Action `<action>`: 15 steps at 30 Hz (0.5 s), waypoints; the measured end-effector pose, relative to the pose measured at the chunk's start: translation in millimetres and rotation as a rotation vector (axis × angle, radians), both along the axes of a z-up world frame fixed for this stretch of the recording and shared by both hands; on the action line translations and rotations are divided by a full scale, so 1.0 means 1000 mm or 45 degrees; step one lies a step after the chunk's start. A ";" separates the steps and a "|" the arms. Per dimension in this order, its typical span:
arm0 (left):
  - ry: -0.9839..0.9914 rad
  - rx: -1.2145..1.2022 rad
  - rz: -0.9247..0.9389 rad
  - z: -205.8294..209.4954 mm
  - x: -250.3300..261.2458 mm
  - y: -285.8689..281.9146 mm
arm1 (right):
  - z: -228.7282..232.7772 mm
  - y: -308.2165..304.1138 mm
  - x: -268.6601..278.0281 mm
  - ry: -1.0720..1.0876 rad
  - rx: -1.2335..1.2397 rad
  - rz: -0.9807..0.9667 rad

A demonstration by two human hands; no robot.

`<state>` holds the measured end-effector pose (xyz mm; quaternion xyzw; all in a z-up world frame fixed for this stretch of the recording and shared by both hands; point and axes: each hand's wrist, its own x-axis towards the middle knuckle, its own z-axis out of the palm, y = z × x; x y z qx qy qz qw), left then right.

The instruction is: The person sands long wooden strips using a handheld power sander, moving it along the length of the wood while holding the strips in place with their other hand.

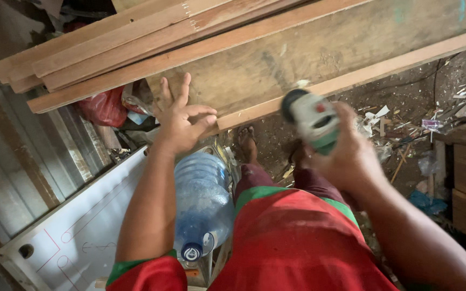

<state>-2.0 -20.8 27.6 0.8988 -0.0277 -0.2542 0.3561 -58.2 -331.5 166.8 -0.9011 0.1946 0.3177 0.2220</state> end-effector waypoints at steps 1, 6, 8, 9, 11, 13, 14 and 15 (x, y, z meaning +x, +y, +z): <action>-0.025 0.043 -0.020 0.001 -0.001 -0.002 | -0.004 -0.009 -0.002 -0.049 -0.029 -0.050; -0.046 0.098 -0.041 0.001 -0.001 -0.009 | 0.013 0.010 0.007 -0.052 0.016 -0.189; -0.019 0.095 0.020 -0.014 -0.001 -0.012 | 0.011 0.020 0.004 0.050 0.063 -0.019; -0.023 0.072 0.001 -0.013 0.000 -0.013 | -0.003 0.013 -0.001 0.046 0.041 -0.039; -0.037 0.224 -0.013 -0.010 0.000 -0.012 | -0.033 0.000 -0.011 -0.067 0.205 0.195; 0.008 0.256 -0.020 -0.001 0.001 -0.019 | -0.029 -0.011 -0.006 -0.078 0.191 0.185; 0.057 0.302 -0.013 0.004 0.001 -0.020 | -0.027 -0.016 -0.004 -0.085 0.190 0.189; 0.057 0.299 -0.020 0.002 0.001 -0.023 | -0.025 -0.030 -0.002 -0.084 0.186 0.182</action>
